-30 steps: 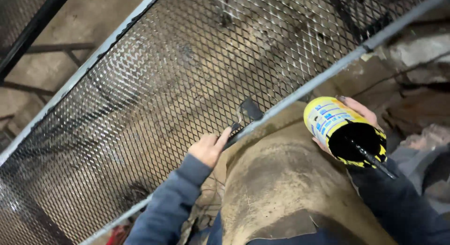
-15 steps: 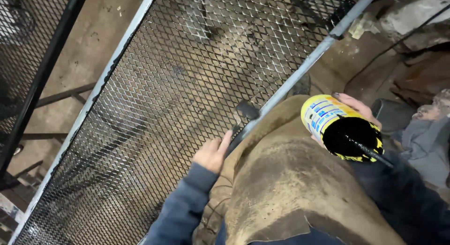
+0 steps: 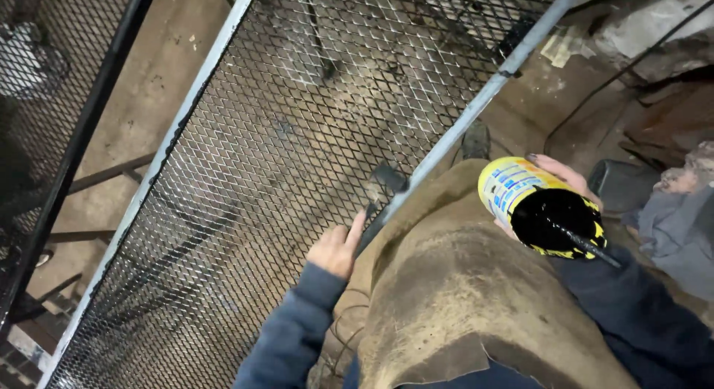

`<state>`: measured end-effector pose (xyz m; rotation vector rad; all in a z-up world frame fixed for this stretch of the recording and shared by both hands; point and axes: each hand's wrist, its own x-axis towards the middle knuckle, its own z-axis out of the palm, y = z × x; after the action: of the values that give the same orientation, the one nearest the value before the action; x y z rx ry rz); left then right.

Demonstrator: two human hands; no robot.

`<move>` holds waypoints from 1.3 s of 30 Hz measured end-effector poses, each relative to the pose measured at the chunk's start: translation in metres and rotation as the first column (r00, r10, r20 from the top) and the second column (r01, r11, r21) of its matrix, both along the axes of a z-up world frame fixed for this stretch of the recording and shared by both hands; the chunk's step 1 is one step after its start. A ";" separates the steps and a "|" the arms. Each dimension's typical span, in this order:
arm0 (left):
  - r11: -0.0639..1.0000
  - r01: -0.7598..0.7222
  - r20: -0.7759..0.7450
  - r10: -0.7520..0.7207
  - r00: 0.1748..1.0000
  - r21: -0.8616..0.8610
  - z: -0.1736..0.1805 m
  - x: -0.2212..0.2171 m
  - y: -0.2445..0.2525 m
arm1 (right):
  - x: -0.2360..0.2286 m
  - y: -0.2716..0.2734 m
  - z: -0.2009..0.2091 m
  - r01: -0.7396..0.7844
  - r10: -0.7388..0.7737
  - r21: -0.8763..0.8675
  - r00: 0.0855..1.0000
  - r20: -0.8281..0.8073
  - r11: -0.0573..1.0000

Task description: Painting a metal mesh panel using a small roller and black paint.

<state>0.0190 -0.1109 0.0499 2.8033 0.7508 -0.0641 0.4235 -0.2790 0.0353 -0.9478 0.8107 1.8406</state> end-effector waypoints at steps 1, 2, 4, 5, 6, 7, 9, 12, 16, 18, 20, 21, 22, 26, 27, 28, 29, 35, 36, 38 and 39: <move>1.000 -0.001 0.000 0.001 1.000 -0.005 -0.001 0.008 0.001 | -0.002 0.003 0.009 -0.001 0.001 -0.005 1.000 0.000 1.000; 0.999 0.013 0.014 -0.014 1.000 0.049 -0.002 0.016 0.001 | -0.003 0.008 0.017 0.008 0.005 -0.107 0.992 0.127 0.994; 0.994 0.028 0.027 -0.031 0.999 0.109 0.000 0.013 0.000 | 0.000 0.010 0.021 0.034 0.017 -0.196 0.967 0.254 0.980; 0.995 0.033 0.005 -0.034 0.999 0.093 0.003 0.003 -0.002 | 0.005 0.008 0.016 -0.024 0.036 -0.109 0.992 0.118 0.994; 0.996 0.048 -0.020 -0.047 0.999 0.072 0.007 -0.008 -0.003 | 0.008 0.002 0.011 -0.058 0.057 -0.014 0.998 -0.019 0.998; 0.996 0.059 -0.022 -0.058 0.998 0.073 0.002 -0.017 -0.005 | 0.005 0.002 0.018 -0.047 0.046 -0.013 0.999 -0.021 0.999; 0.998 0.005 -0.085 0.001 0.996 0.065 -0.012 -0.034 -0.009 | 0.000 -0.002 0.034 0.114 -0.091 -0.149 0.984 0.150 0.982; 0.994 0.008 0.005 -0.008 1.000 0.107 0.011 0.017 -0.004 | 0.004 -0.008 0.025 0.128 -0.092 -0.163 0.973 0.210 0.978; 0.995 -0.005 0.073 -0.002 0.997 0.102 -0.002 0.081 0.009 | 0.018 -0.011 0.010 0.013 -0.002 -0.108 0.995 0.105 0.994; 0.995 0.023 0.063 -0.029 0.998 0.099 -0.001 0.081 0.015 | 0.026 -0.008 0.006 -0.057 0.058 -0.047 0.997 0.041 0.997; 0.996 0.023 0.044 -0.027 0.999 0.087 0.006 0.040 0.014 | 0.028 -0.009 0.008 -0.084 0.085 -0.068 0.996 0.014 0.994; 0.997 0.025 0.026 -0.027 0.999 0.068 0.008 0.020 0.014 | 0.029 -0.011 0.008 -0.109 0.108 -0.095 0.994 -0.014 0.990; 0.997 0.028 0.024 -0.030 0.999 0.068 0.008 0.001 0.013 | 0.024 -0.016 0.011 -0.106 0.105 -0.095 0.994 -0.016 0.990; 1.000 -0.024 -0.087 0.024 0.996 0.002 0.006 -0.021 0.015 | -0.002 -0.034 0.015 -0.182 0.013 0.115 0.586 0.810 0.977; 0.999 -0.029 -0.080 0.027 0.996 -0.021 0.008 -0.016 0.016 | -0.012 -0.040 0.015 -0.494 -0.232 0.121 -0.168 0.958 0.861; 0.999 -0.050 -0.080 0.049 0.996 -0.016 0.003 0.003 0.017 | -0.014 -0.033 0.020 -0.513 -0.240 0.126 -0.163 0.957 0.849; 0.999 -0.036 -0.007 0.037 0.999 0.018 -0.001 0.021 0.020 | -0.017 -0.026 0.026 -0.566 -0.335 0.142 -0.254 0.907 0.812; 0.996 -0.089 -0.033 0.090 0.995 0.030 0.002 -0.027 0.028 | -0.023 -0.010 0.036 -0.644 -0.398 0.074 -0.375 0.837 0.762; 0.995 -0.101 -0.130 0.102 0.986 0.015 0.001 -0.056 0.027 | -0.024 -0.011 0.034 -0.653 -0.436 0.087 -0.395 0.809 0.753; 0.991 -0.137 -0.206 0.135 0.969 0.006 0.003 -0.087 0.016 | -0.024 -0.015 0.026 -0.632 -0.353 0.063 -0.345 0.870 0.772; 0.985 -0.172 -0.284 0.164 0.945 -0.004 0.003 -0.102 0.011 | -0.025 -0.018 0.022 -0.612 -0.263 0.036 -0.286 0.922 0.790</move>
<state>-0.0831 -0.0996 0.0529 2.7207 1.0417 -0.4512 0.3988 -0.2966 0.0578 -1.7478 -1.0877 0.6277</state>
